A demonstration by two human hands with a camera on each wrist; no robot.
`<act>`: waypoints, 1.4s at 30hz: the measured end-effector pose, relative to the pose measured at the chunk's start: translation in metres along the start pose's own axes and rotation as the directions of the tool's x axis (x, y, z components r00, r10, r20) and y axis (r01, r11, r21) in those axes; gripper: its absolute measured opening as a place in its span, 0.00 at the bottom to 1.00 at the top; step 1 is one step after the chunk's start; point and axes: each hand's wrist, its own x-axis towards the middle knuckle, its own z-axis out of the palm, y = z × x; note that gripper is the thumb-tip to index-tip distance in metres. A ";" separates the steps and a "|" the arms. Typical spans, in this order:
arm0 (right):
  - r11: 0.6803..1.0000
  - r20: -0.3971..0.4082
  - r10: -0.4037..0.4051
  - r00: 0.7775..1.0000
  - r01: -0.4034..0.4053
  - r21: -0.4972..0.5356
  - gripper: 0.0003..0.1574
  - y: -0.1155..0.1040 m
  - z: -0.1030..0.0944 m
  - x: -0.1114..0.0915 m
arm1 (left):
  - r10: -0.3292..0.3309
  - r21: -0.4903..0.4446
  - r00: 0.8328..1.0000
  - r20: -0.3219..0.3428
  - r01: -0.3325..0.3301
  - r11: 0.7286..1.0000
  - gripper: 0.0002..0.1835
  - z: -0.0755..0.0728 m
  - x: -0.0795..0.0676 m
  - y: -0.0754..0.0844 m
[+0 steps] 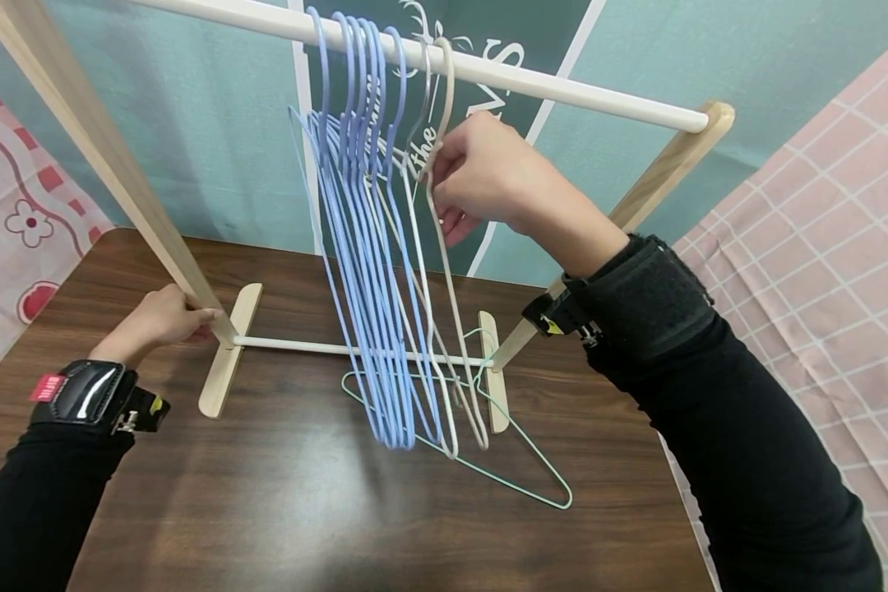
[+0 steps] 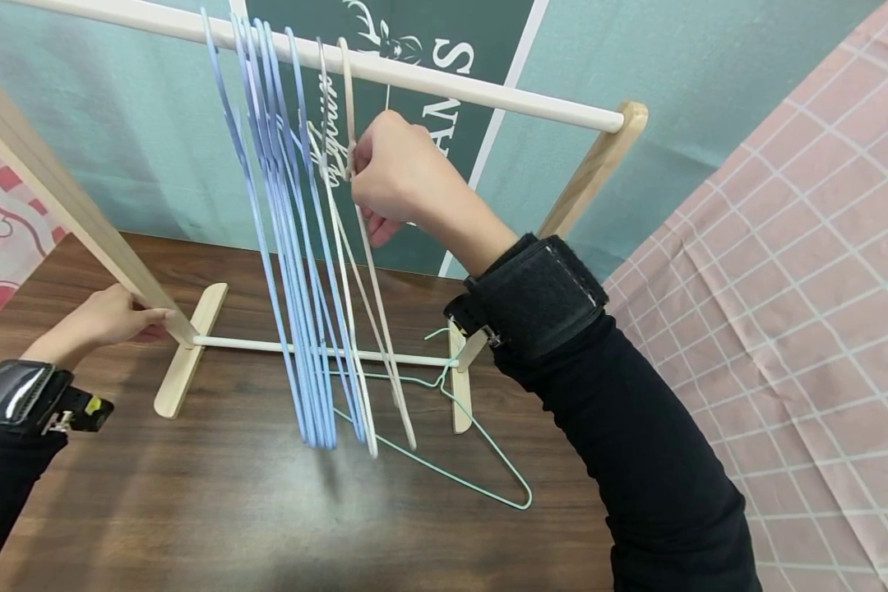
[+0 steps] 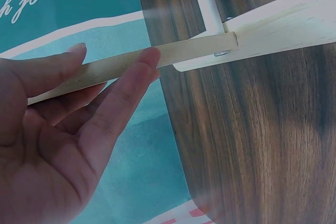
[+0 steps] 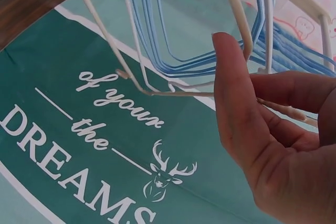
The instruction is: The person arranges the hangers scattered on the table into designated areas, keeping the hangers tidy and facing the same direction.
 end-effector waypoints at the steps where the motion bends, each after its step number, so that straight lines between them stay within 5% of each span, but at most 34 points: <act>1: 1.000 -0.001 0.004 1.000 -0.004 -0.005 0.08 0.000 0.000 0.000 | -0.001 -0.003 1.000 -0.001 0.001 1.000 0.23 0.000 0.000 0.000; 19: 0.992 0.007 0.095 0.995 -0.094 -0.090 0.07 0.027 -0.002 0.005 | -0.010 -0.011 1.000 -0.007 0.010 1.000 0.23 0.000 0.001 -0.002; 42: 0.986 0.032 0.165 0.986 -0.166 0.030 0.07 0.131 0.028 0.010 | -0.005 -0.009 1.000 -0.008 0.005 1.000 0.23 0.001 -0.001 -0.001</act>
